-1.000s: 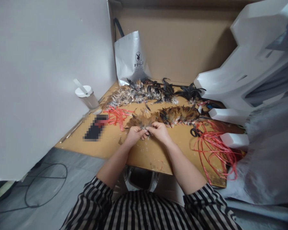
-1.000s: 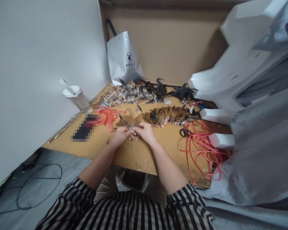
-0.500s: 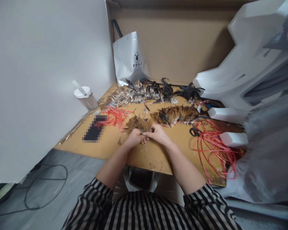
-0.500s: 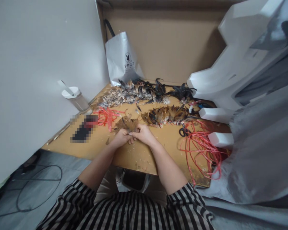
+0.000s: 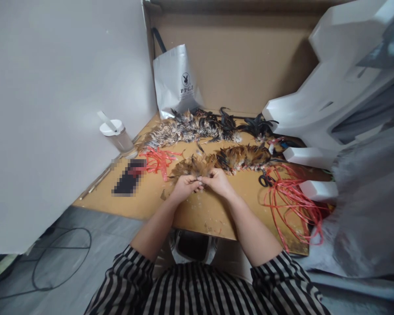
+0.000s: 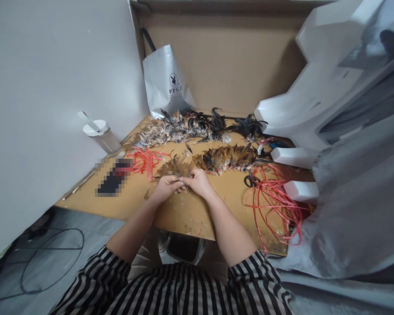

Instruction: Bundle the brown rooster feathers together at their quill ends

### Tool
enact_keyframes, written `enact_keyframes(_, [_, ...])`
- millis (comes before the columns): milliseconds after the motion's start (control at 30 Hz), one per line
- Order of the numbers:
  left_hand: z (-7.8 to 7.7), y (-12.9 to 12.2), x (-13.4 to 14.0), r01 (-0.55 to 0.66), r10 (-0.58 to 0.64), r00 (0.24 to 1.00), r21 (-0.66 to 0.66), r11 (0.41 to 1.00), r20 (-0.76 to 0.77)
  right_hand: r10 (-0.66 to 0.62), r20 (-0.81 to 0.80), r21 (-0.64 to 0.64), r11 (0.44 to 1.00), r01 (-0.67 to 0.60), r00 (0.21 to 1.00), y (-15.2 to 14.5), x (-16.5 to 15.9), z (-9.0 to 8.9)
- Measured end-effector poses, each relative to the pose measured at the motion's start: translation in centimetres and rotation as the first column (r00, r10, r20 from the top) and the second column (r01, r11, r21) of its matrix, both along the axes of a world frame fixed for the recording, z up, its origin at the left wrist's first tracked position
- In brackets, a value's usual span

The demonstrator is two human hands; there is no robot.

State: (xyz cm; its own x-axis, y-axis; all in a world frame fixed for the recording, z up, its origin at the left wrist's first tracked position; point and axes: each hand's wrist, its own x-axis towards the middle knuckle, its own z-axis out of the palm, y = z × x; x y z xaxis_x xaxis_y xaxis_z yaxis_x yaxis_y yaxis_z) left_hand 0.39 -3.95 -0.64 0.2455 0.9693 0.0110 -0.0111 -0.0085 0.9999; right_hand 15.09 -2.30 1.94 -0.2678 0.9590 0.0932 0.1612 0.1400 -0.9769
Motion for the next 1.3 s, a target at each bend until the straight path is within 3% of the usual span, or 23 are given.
enact_keyframes(233, [-0.6, 0.2, -0.2, 0.011, -0.011, 1.0, 0.027, 1.0, -0.003, 0.077, -0.048, 0.024, 0.997, -0.076, 0.996, -0.3, -0.3, -0.1])
enact_keyframes(367, [-0.5, 0.4, -0.2, -0.012, 0.014, 0.999, -0.025, 1.0, 0.049, -0.006, -0.052, 0.076, 0.997, 0.01, 0.999, -0.1, -0.5, -0.5])
enact_keyframes(467, [-0.4, 0.6, -0.4, -0.08, 0.096, 0.975, -0.086, 0.993, 0.199, -0.07, -0.063, 0.17, 0.982, 0.08, 0.996, -0.1, -0.5, -0.3])
enact_keyframes(567, [-0.4, 0.7, -0.6, -0.063, 0.115, 0.915, -0.145, 0.987, 0.386, -0.09, 0.051, 0.369, 0.927, 0.065, 0.995, -0.4, -0.4, 0.0])
enact_keyframes(667, [-0.4, 0.6, -0.8, 0.001, 0.075, 0.875, -0.156, 0.988, 0.478, -0.113, 0.258, 0.57, 0.819, -0.057, 0.96, -0.7, -0.5, 0.1])
enact_keyframes(767, [-0.4, 0.5, -0.8, 0.046, 0.041, 0.86, -0.156, 0.987, 0.509, -0.201, 0.388, 0.657, 0.745, -0.117, 0.899, -0.8, -0.5, -0.2])
enact_keyframes(867, [-0.3, 0.4, -0.6, 0.072, 0.019, 0.866, -0.163, 0.984, 0.5, -0.276, 0.422, 0.687, 0.719, -0.106, 0.864, -0.7, -0.5, -0.6])
enact_keyframes(1033, [-0.4, 0.4, -0.3, 0.035, 0.032, 0.891, -0.139, 0.99, 0.453, -0.316, 0.414, 0.674, 0.737, -0.054, 0.854, -0.7, -0.5, -0.8])
enact_keyframes(1200, [-0.7, 0.6, -0.3, -0.041, 0.084, 0.909, -0.114, 0.993, 0.409, -0.268, 0.391, 0.615, 0.788, -0.034, 0.88, -0.6, -0.3, -0.2])
enact_keyframes(1300, [-0.6, 0.8, -0.6, -0.083, 0.128, 0.886, -0.119, 0.989, 0.446, -0.284, 0.297, 0.553, 0.829, 0.079, 0.912, 0.4, 1.0, -0.1])
